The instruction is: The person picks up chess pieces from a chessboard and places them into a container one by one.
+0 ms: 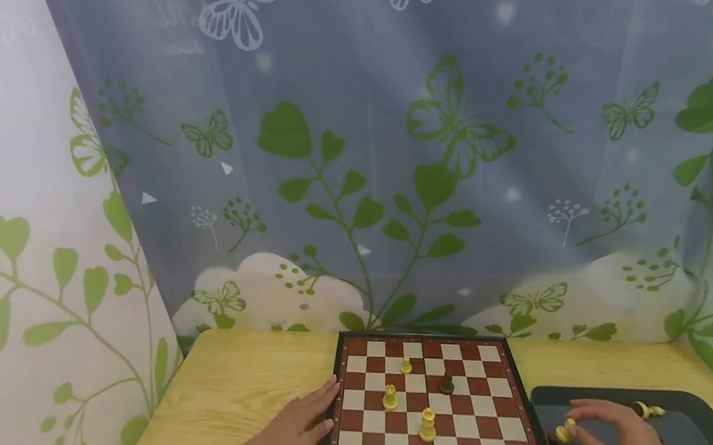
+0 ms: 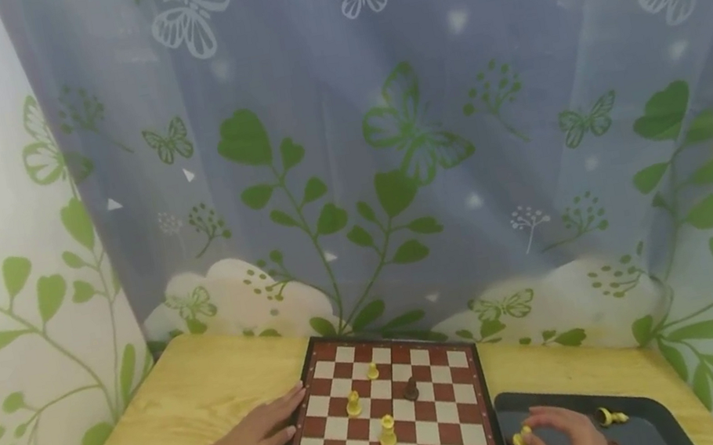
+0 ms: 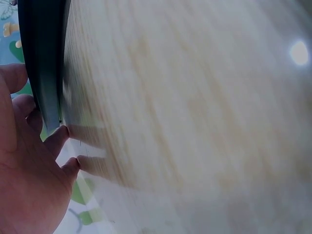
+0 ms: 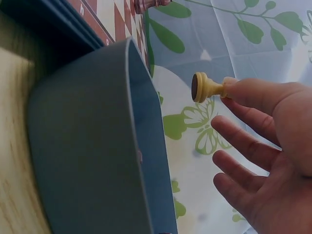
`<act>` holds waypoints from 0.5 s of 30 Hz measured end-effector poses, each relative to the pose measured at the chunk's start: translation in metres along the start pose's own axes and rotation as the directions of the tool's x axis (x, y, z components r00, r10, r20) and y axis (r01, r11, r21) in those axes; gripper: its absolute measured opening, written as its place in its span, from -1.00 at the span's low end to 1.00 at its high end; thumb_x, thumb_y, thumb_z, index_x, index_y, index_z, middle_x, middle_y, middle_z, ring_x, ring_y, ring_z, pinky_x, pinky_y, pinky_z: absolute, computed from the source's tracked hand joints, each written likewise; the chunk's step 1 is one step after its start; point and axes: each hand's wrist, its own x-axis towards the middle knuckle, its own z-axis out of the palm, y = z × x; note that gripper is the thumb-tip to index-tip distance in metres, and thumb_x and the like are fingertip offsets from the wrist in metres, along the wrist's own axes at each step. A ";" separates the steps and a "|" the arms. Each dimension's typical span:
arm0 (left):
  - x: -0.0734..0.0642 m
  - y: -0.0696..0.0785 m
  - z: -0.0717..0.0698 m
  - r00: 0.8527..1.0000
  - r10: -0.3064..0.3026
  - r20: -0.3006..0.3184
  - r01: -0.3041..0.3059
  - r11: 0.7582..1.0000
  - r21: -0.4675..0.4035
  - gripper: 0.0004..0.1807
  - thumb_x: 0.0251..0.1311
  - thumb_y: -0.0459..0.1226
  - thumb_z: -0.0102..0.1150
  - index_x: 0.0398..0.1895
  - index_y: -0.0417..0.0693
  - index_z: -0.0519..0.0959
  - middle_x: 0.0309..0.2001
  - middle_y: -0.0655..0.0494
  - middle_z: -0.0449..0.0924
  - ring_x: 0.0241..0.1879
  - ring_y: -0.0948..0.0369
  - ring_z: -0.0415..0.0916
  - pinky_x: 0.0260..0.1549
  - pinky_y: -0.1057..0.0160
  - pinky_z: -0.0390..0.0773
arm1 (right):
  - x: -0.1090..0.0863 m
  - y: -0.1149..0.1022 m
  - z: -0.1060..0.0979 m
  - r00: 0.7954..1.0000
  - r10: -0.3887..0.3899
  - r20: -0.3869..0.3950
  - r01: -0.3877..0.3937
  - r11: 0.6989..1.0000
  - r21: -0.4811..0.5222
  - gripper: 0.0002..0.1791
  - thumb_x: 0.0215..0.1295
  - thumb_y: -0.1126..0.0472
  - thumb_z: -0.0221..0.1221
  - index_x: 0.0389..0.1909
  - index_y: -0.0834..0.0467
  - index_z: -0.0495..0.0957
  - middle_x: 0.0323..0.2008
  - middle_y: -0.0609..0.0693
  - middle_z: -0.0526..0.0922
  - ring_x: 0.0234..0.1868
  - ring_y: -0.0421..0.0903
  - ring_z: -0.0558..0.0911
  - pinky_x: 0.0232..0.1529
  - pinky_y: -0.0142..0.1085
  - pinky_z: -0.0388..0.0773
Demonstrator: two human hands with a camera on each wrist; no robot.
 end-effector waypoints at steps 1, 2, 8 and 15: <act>0.000 0.000 0.000 1.000 0.002 -0.002 -0.002 1.000 -0.002 -0.35 0.61 -0.11 -0.16 0.58 -0.30 0.10 0.58 -0.25 0.03 0.47 -0.32 0.15 0.32 -0.49 0.13 | -0.001 0.000 0.000 1.000 -0.005 -0.004 0.005 1.000 0.003 -0.77 0.27 0.13 0.40 -0.14 0.16 0.76 0.12 0.27 0.68 0.16 0.31 0.61 0.10 0.20 0.56; 0.000 0.001 0.000 1.000 0.004 -0.003 -0.004 1.000 0.000 -0.35 0.61 -0.11 -0.17 0.58 -0.30 0.10 0.58 -0.26 0.03 0.47 -0.32 0.15 0.31 -0.50 0.13 | -0.001 0.001 0.000 1.000 -0.007 -0.008 0.007 1.000 0.008 -0.78 0.27 0.14 0.39 -0.14 0.17 0.76 0.12 0.28 0.68 0.16 0.31 0.61 0.10 0.19 0.56; 0.000 0.003 -0.001 1.000 0.008 -0.007 -0.008 1.000 0.004 -0.36 0.61 -0.12 -0.16 0.56 -0.34 0.11 0.57 -0.29 0.05 0.45 -0.35 0.16 0.30 -0.52 0.14 | -0.002 0.003 0.000 0.999 -0.025 -0.029 0.025 1.000 0.006 -0.80 0.26 0.14 0.41 -0.17 0.16 0.76 0.08 0.28 0.69 0.13 0.30 0.63 0.08 0.17 0.59; 0.001 0.000 0.000 1.000 0.010 -0.013 -0.010 1.000 0.023 -0.36 0.61 -0.12 -0.17 0.56 -0.34 0.13 0.56 -0.29 0.07 0.44 -0.35 0.19 0.28 -0.52 0.16 | -0.004 0.011 -0.001 1.000 0.007 -0.007 -0.007 1.000 -0.006 -0.77 0.31 0.10 0.37 -0.14 0.16 0.76 0.12 0.30 0.67 0.16 0.34 0.60 0.10 0.24 0.55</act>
